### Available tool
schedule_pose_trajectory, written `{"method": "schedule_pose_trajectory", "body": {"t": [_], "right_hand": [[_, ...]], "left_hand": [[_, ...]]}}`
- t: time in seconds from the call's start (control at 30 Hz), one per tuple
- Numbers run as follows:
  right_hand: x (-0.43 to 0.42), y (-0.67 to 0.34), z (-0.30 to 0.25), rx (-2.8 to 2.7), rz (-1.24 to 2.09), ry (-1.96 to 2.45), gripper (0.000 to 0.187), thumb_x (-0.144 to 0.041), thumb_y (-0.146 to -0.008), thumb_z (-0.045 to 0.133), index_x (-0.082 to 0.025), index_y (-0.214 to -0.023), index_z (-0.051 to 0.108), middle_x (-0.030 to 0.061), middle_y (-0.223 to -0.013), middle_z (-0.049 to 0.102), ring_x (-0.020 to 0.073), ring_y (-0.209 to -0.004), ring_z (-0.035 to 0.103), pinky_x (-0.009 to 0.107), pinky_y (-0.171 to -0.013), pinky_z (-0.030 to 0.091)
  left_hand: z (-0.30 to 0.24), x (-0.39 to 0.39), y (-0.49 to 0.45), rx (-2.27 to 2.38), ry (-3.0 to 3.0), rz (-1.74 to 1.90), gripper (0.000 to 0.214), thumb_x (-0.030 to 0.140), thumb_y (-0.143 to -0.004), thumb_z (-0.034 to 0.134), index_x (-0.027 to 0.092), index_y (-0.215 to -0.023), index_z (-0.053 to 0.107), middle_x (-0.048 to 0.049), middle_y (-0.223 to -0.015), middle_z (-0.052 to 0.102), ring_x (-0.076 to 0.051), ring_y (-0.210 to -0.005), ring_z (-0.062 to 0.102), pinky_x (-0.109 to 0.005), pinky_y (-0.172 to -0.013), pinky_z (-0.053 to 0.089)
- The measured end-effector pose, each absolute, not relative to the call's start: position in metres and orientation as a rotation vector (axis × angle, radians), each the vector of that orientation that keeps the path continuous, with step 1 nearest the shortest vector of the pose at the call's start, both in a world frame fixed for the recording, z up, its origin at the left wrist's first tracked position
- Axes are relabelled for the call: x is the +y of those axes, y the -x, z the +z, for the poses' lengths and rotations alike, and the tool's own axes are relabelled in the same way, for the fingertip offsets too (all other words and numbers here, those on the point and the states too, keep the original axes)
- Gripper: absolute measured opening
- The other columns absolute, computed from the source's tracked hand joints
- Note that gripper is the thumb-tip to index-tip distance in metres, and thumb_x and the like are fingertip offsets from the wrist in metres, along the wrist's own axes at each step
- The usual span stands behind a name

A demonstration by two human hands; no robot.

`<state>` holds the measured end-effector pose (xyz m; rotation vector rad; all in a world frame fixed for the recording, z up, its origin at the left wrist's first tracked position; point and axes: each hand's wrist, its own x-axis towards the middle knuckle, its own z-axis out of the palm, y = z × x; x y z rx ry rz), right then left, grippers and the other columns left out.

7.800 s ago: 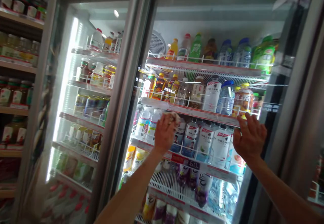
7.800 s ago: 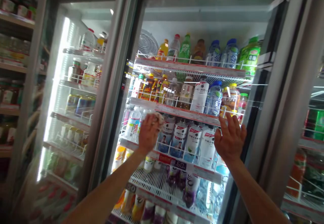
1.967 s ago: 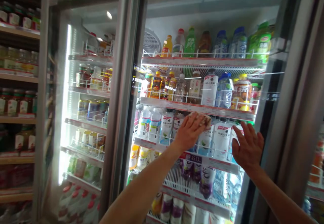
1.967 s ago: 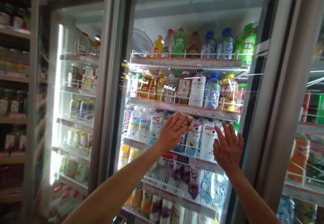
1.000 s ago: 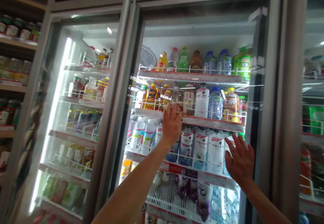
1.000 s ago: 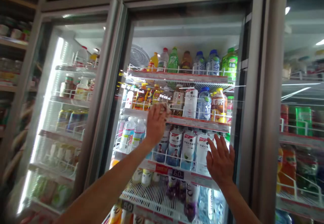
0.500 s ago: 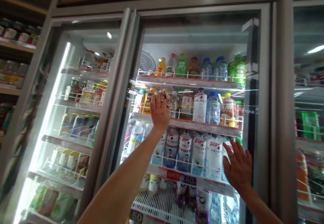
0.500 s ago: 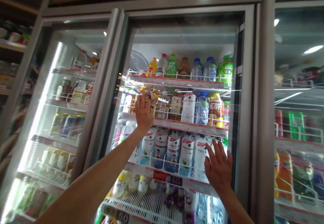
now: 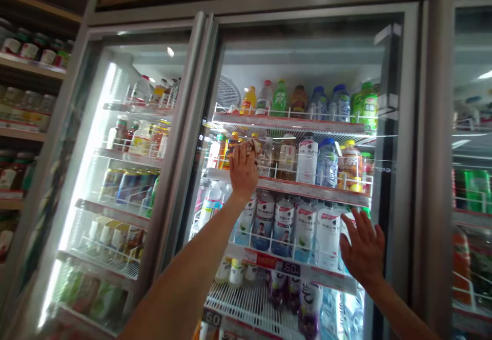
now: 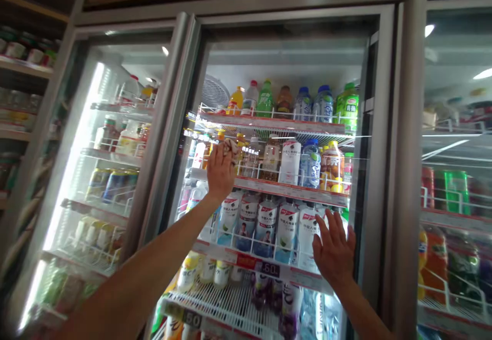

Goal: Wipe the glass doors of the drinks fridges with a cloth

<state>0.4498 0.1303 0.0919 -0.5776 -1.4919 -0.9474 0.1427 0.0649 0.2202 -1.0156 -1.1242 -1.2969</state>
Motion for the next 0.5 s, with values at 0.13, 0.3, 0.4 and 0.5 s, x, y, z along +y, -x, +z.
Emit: {"method": "schedule_pose_trajectory", "body": {"t": [0.13,0.3,0.4,0.5], "right_hand": [[0.12,-0.433,0.127,-1.546,-0.963,0.504,0.055,-0.031,-0.09,0.039,-0.029,-0.143,0.023,0.0087,-0.147,0.031,0.0261,-0.135,0.029,0.053,-0.109,0.017],[0.119,-0.399,0.198,-1.523,-1.002,0.543,0.051,-0.033,-0.089,0.04,-0.024,-0.139,0.033,0.0105,-0.146,0.032,0.0251,-0.136,0.026,0.051,-0.11,0.015],[0.125,-0.393,0.215,-1.547,-1.045,0.569,0.047,-0.034,-0.088,0.042,-0.022,-0.134,0.041,0.0101,-0.145,0.035,0.025,-0.136,0.025,0.052,-0.111,0.014],[0.129,-0.395,0.212,-1.534,-1.072,0.542,0.046,-0.034,-0.088,0.042,-0.022,-0.132,0.043,0.0098,-0.144,0.036,0.0242,-0.136,0.025,0.051,-0.111,0.014]], "left_hand": [[0.202,0.07,-0.178,-1.014,1.171,-1.139,0.045,0.016,-0.086,0.041,0.02,-0.13,0.045,-0.0084,-0.143,0.038,-0.026,-0.139,0.015,-0.049,-0.108,0.028],[0.188,0.082,-0.217,-0.78,1.376,-0.84,0.044,0.023,-0.086,0.046,0.027,-0.129,0.045,-0.0013,-0.144,0.037,-0.025,-0.139,0.018,-0.047,-0.109,0.026],[0.203,0.075,-0.185,-0.877,1.304,-0.911,0.039,0.022,-0.087,0.044,0.027,-0.124,0.051,-0.0018,-0.141,0.041,-0.023,-0.137,0.023,-0.047,-0.11,0.024],[0.225,0.061,-0.136,-1.125,1.095,-1.17,0.039,0.018,-0.086,0.042,0.023,-0.123,0.052,-0.007,-0.14,0.042,-0.025,-0.136,0.027,-0.05,-0.109,0.026]]}}
